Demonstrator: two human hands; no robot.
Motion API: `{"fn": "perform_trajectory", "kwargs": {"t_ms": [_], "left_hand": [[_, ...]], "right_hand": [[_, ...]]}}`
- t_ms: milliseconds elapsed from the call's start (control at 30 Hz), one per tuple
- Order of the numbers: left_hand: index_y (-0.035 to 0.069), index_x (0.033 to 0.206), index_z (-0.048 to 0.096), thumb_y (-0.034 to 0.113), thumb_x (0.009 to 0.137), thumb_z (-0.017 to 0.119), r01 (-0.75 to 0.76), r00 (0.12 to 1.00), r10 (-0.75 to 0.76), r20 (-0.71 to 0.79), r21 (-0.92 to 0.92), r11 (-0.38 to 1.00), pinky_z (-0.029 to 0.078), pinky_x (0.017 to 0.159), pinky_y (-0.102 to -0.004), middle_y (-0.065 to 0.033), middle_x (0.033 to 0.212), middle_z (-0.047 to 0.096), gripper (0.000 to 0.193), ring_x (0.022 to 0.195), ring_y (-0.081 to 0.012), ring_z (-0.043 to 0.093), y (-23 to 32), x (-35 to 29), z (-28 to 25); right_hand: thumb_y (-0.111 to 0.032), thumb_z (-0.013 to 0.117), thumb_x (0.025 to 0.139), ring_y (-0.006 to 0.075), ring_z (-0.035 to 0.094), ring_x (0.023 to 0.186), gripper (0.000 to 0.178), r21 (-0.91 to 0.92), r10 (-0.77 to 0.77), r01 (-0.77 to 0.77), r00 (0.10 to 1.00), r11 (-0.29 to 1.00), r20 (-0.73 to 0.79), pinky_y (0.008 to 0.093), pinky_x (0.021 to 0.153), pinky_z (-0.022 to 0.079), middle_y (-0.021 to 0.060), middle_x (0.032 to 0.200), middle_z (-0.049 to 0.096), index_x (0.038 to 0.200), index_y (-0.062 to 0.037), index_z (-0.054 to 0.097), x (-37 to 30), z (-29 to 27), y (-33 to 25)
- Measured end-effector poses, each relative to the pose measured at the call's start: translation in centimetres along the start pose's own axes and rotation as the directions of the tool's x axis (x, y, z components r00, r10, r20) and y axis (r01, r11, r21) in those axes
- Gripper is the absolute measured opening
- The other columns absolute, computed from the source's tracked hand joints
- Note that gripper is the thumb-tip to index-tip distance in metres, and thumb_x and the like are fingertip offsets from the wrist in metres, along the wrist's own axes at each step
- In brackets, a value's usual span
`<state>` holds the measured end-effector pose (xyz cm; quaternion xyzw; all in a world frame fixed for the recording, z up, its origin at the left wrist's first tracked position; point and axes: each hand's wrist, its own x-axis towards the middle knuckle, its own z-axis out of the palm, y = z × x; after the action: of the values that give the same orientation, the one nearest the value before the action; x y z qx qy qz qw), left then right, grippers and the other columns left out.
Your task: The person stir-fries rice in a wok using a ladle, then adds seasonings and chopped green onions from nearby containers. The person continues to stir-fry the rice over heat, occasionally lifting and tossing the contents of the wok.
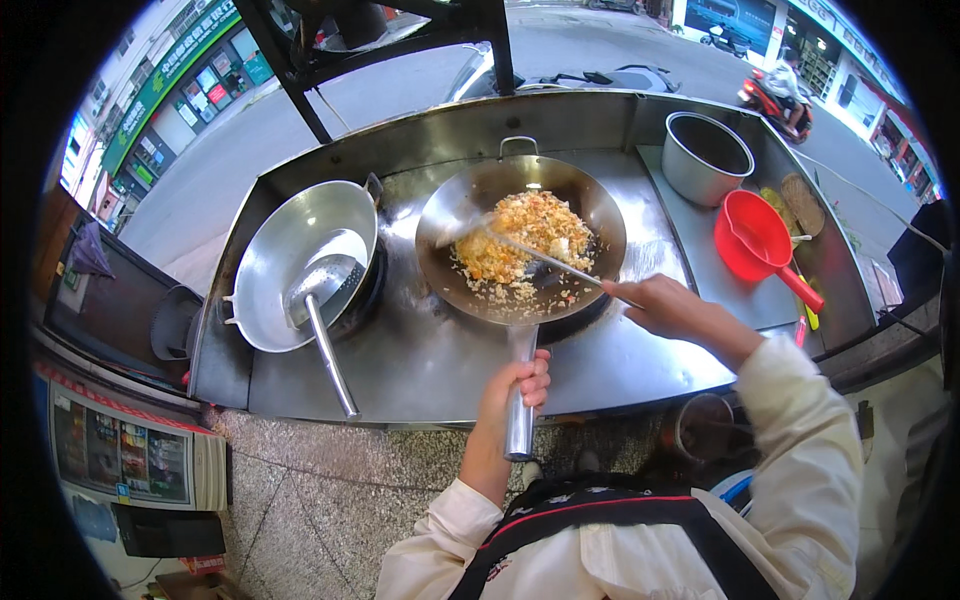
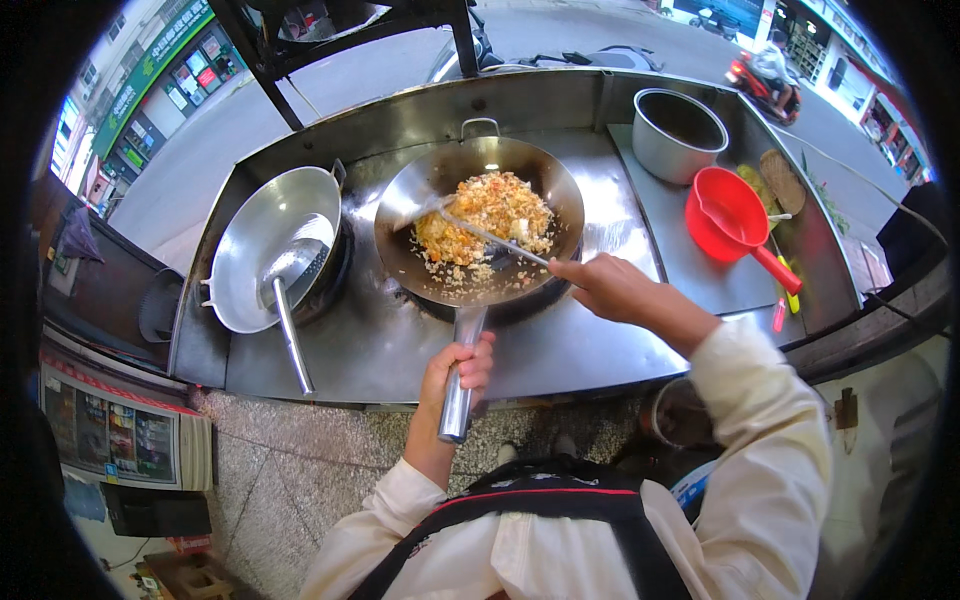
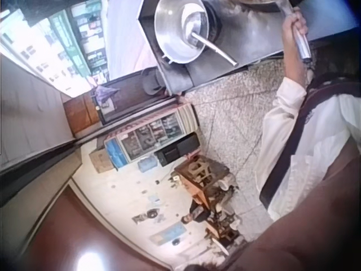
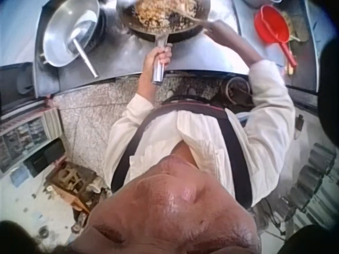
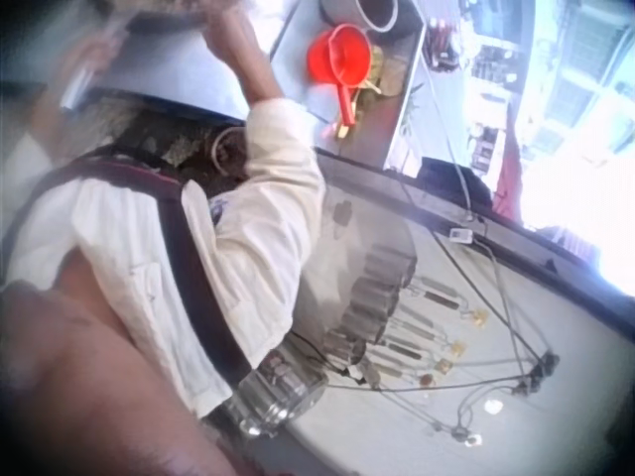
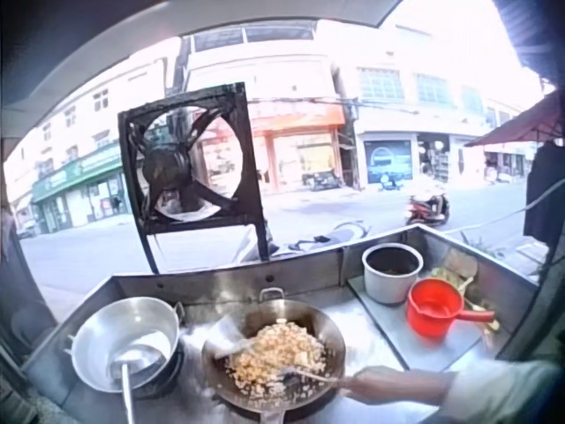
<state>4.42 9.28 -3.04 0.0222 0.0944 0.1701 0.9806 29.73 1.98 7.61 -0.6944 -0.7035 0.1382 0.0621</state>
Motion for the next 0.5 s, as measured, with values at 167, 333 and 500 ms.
{"fn": "perform_trajectory", "kwargs": {"t_ms": [167, 333, 500], "left_hand": [[-0.007, 0.108, 0.042, 0.001, 0.082, 0.047, -0.034, 0.997, 0.032, -0.065, -0.032, 0.999, 0.041, 0.043, -0.0235, -0.0041, 0.071, 0.043, 0.027, 0.055, -0.0112, 0.044, -0.2, 0.2, -0.1], [-0.007, 0.108, 0.042, -0.001, 0.081, 0.047, -0.047, 0.995, 0.043, -0.084, -0.05, 0.998, 0.041, 0.042, -0.0239, -0.0042, 0.071, 0.043, 0.028, 0.054, -0.0112, 0.044, -0.3, 0.4, 0.2], [-0.007, 0.107, 0.043, -0.002, 0.081, 0.047, -0.043, 0.996, 0.04, -0.075, -0.04, 0.998, 0.041, 0.042, -0.0239, -0.0038, 0.071, 0.044, 0.027, 0.054, -0.011, 0.043, -0.2, 0.3, 0.5]], "right_hand": [[-0.006, 0.057, 0.084, 0.0242, 0.061, 0.066, 0.041, -0.364, -0.005, 0.027, 0.998, 0.931, 0.061, 0.0375, 0.056, 0.048, 0.0123, 0.074, 0.062, 0.123, -0.017, 0.056, -7.7, -6.0, 1.7], [-0.006, 0.059, 0.082, 0.0297, 0.063, 0.072, 0.037, 0.128, -0.013, 0.03, 0.991, 0.991, -0.13, 0.0392, 0.065, 0.05, 0.0178, 0.082, 0.064, 0.119, -0.0081, 0.058, -2.1, -1.9, 0.3], [-0.008, 0.062, 0.08, 0.0178, 0.056, 0.053, 0.041, 0.445, 0.105, -0.092, 0.994, 0.891, -0.004, 0.0333, 0.054, 0.047, 0.0162, 0.064, 0.058, 0.121, -0.0103, 0.058, -1.8, 3.3, 1.6]]}}
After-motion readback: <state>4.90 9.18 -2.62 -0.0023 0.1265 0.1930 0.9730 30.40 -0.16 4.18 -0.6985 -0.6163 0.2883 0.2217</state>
